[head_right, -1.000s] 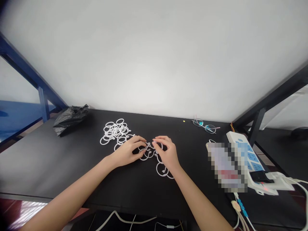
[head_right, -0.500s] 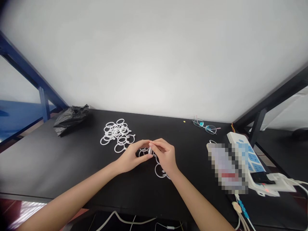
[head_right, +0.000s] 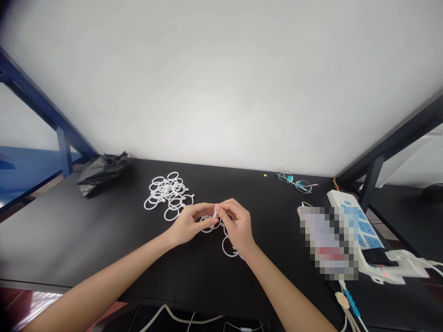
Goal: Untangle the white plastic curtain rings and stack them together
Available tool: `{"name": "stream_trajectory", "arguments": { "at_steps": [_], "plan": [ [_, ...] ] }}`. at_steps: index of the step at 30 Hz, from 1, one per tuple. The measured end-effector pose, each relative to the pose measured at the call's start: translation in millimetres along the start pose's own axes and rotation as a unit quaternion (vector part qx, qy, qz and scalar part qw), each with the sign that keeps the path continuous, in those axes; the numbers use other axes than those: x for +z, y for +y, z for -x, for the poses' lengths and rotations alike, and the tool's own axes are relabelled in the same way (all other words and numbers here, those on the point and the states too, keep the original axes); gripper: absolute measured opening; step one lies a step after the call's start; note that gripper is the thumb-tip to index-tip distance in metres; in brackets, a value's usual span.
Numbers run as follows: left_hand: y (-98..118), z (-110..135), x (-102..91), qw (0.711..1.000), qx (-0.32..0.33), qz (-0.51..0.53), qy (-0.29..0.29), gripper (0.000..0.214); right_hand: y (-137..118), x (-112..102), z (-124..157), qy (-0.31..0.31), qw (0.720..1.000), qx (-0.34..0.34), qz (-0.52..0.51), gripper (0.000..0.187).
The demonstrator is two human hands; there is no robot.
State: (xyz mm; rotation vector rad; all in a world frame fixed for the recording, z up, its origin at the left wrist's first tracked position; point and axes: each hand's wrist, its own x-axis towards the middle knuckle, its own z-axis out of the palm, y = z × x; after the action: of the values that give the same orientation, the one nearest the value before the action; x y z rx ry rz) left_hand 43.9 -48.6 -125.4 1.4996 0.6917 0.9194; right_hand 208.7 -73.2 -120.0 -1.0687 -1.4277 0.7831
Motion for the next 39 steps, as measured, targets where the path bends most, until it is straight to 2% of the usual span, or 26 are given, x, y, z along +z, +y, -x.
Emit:
{"name": "stream_trajectory", "arguments": {
  "at_steps": [4, 7, 9, 11, 14, 16, 19, 21, 23, 24, 26, 28, 29, 32, 35, 39],
  "plan": [
    [0, 0, -0.4, 0.998, 0.019, -0.055, 0.010, 0.035, 4, -1, 0, -0.006, 1.000, 0.013, -0.002, 0.012],
    [0, -3, -12.0, 0.979, 0.070, -0.188, 0.047, 0.032, 9, -4, 0, 0.014, 0.999, 0.034, -0.016, 0.017],
    [-1, -7, -28.1, 0.936, 0.132, -0.310, 0.102, 0.025, 11, -6, -1, 0.035, 0.998, 0.056, -0.018, 0.022],
    [-3, -11, -49.0, 0.878, 0.181, -0.412, 0.163, 0.021, 13, -9, -3, 0.059, 0.995, 0.075, -0.013, 0.024],
    [-8, -15, -79.2, 0.813, 0.150, -0.516, 0.225, 0.021, 12, -13, -5, 0.086, 0.993, 0.085, -0.010, 0.023],
    [-10, -15, -92.5, 0.791, 0.102, -0.556, 0.234, 0.023, 12, -14, -6, 0.090, 0.992, 0.086, -0.007, 0.023],
    [-9, -14, -98.5, 0.773, 0.037, -0.587, 0.237, 0.024, 11, -14, -6, 0.081, 0.993, 0.088, 0.002, 0.022],
    [-4, -12, -94.2, 0.770, 0.032, -0.588, 0.247, 0.023, 11, -14, -4, 0.069, 0.994, 0.090, 0.015, 0.021],
    [2, -11, -84.4, 0.783, 0.074, -0.573, 0.232, 0.021, 11, -13, -3, 0.052, 0.994, 0.091, 0.031, 0.020],
    [5, -10, -77.7, 0.795, 0.105, -0.561, 0.204, 0.020, 11, -12, -3, 0.043, 0.994, 0.092, 0.038, 0.020],
    [9, -7, -62.1, 0.823, 0.160, -0.537, 0.098, 0.021, 12, -11, -2, 0.021, 0.994, 0.089, 0.056, 0.019],
    [10, -2, -45.9, 0.829, 0.173, -0.531, -0.015, 0.022, 14, -10, -2, -0.008, 0.994, 0.071, 0.083, 0.017],
    [8, 0, -38.8, 0.830, 0.170, -0.530, -0.041, 0.022, 15, -11, -2, -0.026, 0.993, 0.053, 0.102, 0.016],
    [0, 5, -24.8, 0.841, 0.149, -0.517, -0.062, 0.020, 17, -13, -2, -0.096, 0.979, -0.009, 0.179, 0.017],
    [-5, 6, -21.8, 0.861, 0.125, -0.489, -0.068, 0.021, 17, -15, -3, -0.157, 0.962, -0.022, 0.223, 0.031],
    [-4, 4, -23.3, 0.866, 0.111, -0.482, -0.076, 0.020, 15, -17, -2, -0.164, 0.964, -0.005, 0.211, 0.032]
  ]
}}
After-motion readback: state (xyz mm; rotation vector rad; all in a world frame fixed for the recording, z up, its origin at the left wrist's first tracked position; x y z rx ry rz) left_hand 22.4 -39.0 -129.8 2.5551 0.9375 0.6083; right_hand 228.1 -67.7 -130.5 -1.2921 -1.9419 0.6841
